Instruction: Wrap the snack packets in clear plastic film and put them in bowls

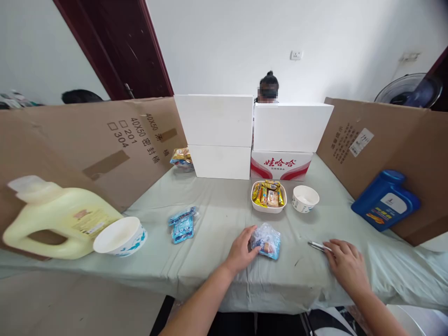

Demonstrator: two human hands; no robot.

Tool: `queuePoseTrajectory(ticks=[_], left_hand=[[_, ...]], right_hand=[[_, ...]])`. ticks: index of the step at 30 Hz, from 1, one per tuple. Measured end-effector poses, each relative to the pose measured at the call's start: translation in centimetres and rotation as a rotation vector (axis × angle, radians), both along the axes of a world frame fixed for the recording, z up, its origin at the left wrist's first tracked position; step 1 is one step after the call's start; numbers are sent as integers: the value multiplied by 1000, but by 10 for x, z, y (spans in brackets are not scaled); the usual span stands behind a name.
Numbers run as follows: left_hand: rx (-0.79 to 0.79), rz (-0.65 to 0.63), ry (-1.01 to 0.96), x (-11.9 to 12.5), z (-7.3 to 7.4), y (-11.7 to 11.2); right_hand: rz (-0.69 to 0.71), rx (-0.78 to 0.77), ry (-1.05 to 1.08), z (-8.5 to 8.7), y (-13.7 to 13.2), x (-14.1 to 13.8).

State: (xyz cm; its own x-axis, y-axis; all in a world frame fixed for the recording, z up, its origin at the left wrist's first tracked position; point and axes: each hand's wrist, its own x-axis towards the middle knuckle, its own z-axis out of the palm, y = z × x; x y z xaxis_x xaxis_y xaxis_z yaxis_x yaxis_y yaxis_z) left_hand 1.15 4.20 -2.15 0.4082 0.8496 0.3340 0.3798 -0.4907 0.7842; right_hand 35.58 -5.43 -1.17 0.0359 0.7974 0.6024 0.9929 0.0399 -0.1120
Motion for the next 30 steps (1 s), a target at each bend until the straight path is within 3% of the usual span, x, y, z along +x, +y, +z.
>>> queuePoseTrajectory(ticks=[3,6,9,13,17,19,22,24,26,28,30], left_hand=[[-15,-5,17,1,5,-2],[-16,-17,-23,1,8,-4],[8,42,-167,-2,6,-3],[50,259,-334,-9,-5,7],[90,415,-394,-12,-14,14],[129,464,-409,-12,-12,12],[290,529,-368,-14,-1,-2],[464,393,-243,-15,9,-14],[565,87,-51,-13,18,-25],[555,-155,139,-8,24,-29],[524,-165,306,-2,27,-24]], right_hand=[[180,-8,161,17,18,-58],[400,-150,273,30,44,-125],[458,-277,388,32,68,-156],[275,-240,517,22,79,-124],[54,-169,592,9,56,-71],[-2,-143,604,4,40,-58],[-39,-57,600,4,20,-63],[51,20,550,12,13,-78],[258,44,456,22,12,-98],[493,-36,317,31,16,-117],[635,-155,169,34,29,-130]])
